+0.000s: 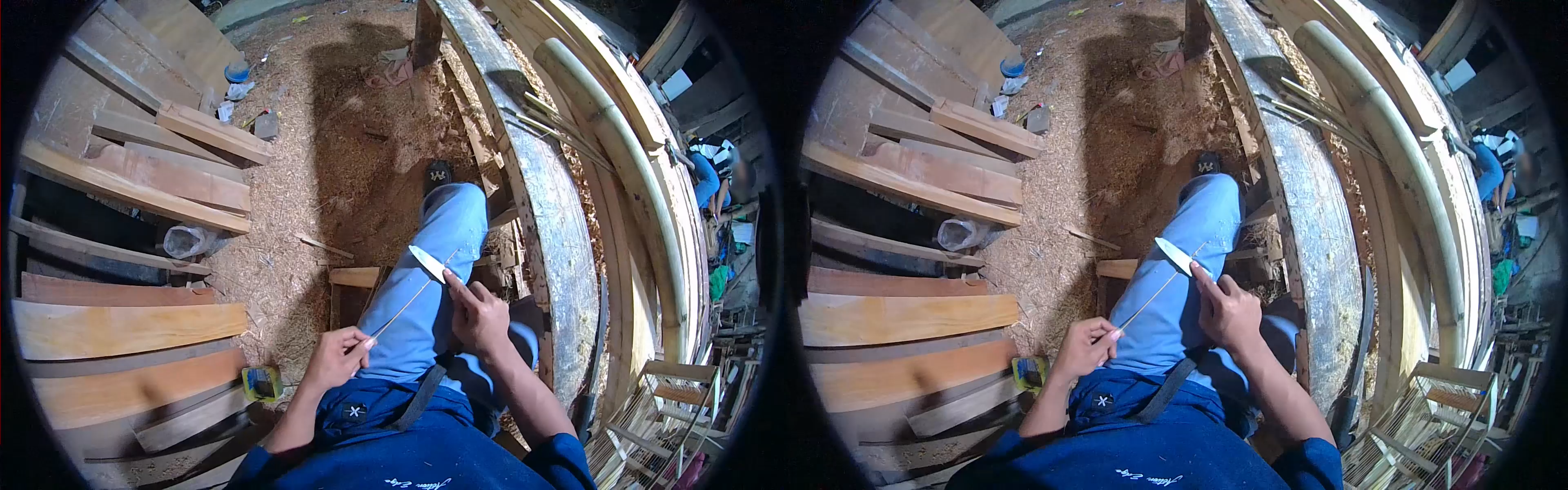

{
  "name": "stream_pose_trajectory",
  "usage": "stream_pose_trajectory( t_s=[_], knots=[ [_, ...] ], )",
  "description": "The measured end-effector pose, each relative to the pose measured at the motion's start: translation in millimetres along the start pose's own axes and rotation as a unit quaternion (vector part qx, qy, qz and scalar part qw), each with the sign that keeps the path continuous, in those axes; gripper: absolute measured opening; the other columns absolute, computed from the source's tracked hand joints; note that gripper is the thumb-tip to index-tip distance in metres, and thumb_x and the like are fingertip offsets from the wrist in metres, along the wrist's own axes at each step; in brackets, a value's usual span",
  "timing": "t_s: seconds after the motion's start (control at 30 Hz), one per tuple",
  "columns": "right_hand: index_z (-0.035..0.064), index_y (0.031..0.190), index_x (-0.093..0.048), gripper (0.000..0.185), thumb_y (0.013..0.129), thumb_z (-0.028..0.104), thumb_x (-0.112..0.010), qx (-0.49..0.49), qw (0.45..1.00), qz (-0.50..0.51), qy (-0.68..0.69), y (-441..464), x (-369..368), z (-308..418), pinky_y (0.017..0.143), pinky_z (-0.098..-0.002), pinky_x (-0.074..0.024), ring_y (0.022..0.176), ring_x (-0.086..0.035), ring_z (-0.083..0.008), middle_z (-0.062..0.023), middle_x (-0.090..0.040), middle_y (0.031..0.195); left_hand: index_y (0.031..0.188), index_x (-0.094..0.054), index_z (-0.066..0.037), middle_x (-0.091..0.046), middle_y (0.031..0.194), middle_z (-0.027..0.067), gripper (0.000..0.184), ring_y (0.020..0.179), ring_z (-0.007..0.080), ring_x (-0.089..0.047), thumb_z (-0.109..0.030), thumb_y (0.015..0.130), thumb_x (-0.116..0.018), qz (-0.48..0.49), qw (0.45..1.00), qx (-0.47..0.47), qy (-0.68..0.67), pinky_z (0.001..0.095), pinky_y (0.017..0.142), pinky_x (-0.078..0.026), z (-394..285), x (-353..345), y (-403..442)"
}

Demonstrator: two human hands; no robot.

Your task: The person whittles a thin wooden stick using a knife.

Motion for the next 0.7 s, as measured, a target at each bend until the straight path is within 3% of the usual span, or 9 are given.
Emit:
stream_pose_trajectory(
  t_s=[0.1, 0.13, 0.23, 0.3, 0.47, 0.7],
  knots=[
    [0.0292, 0.131, -0.063, 0.041, 0.092, 0.019, -0.063, -0.012, 1.0, -0.004, -0.017, 6.4, 3.3, -6.6, 0.042, -0.0435, -0.0464, 0.05, -0.058, -0.0286, -0.0069, -0.052, 0.066, 0.097, -0.067, 0.003, -0.064, 0.066, 0.0067, 0.013, 0.045, 0.0056, -0.047, -0.008, 0.098, -0.061, -0.004, 1.0, 0.024, 0.002, 0.0209, 0.041, -0.036, 15.6, 11.5, -19.7],
    [0.0269, 0.129, -0.066, 0.041, 0.091, 0.014, -0.064, -0.038, 0.999, 0.01, -0.006, 7.4, 6.3, -5.6, 0.047, -0.041, -0.0468, 0.053, -0.058, -0.0281, -0.0076, -0.052, 0.068, 0.097, -0.067, 0.002, -0.064, 0.066, 0.0061, 0.013, 0.046, 0.0055, -0.048, -0.01, 0.098, -0.062, -0.003, 0.999, 0.032, -0.016, 0.021, 0.041, -0.037, 22.4, 14.7, -23.3],
    [0.0277, 0.132, -0.063, 0.043, 0.09, 0.018, -0.064, -0.01, 1.0, -0.016, 0.003, 2.9, 6.6, -1.5, 0.042, -0.0413, -0.0473, 0.05, -0.059, -0.0271, -0.007, -0.053, 0.066, 0.098, -0.068, 0.001, -0.065, 0.067, 0.0064, 0.014, 0.047, 0.0058, -0.048, -0.011, 0.098, -0.062, -0.007, 0.998, 0.042, -0.039, 0.0214, 0.042, -0.037, 26.2, 13.3, -16.5],
    [0.0278, 0.132, -0.063, 0.045, 0.088, 0.017, -0.065, 0.01, 1.0, 0.001, 0.014, 0.9, 9.4, 9.4, 0.043, -0.0405, -0.0475, 0.05, -0.059, -0.0263, -0.0066, -0.053, 0.066, 0.098, -0.068, 0.002, -0.065, 0.067, 0.0067, 0.015, 0.046, 0.0059, -0.049, -0.012, 0.098, -0.063, 0.004, 0.999, -0.013, -0.05, 0.0217, 0.042, -0.038, 8.4, -0.4, 0.1],
    [0.0286, 0.135, -0.061, 0.053, 0.084, 0.013, -0.067, 0.054, 0.996, 0.052, 0.054, -11.1, 2.4, 25.6, 0.044, -0.038, -0.0482, 0.051, -0.059, -0.024, -0.0053, -0.055, 0.068, 0.094, -0.066, 0.003, -0.066, 0.067, 0.0082, 0.016, 0.044, 0.0074, -0.052, -0.012, 0.098, -0.062, 0.021, 0.999, -0.024, -0.009, 0.0239, 0.039, -0.038, -48.7, -39.3, 64.3],
    [0.0289, 0.134, -0.062, 0.05, 0.087, 0.014, -0.065, 0.017, 0.999, 0.037, 0.019, -6.1, 3.2, 13.3, 0.045, -0.0388, -0.0491, 0.052, -0.061, -0.0246, -0.006, -0.055, 0.069, 0.09, -0.066, 0.003, -0.067, 0.069, 0.0082, 0.02, 0.043, 0.0066, -0.052, -0.016, 0.097, -0.064, 0.026, 0.999, -0.01, -0.047, 0.0227, 0.035, -0.034, -46.7, -47.8, 88.4]
  ],
)
Point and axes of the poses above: each hand's wrist, its own y-axis towards the middle knuckle, its own x-axis out of the back of the hand, z = x × y, the point moved 7 cm from there along y, towards the middle knuckle
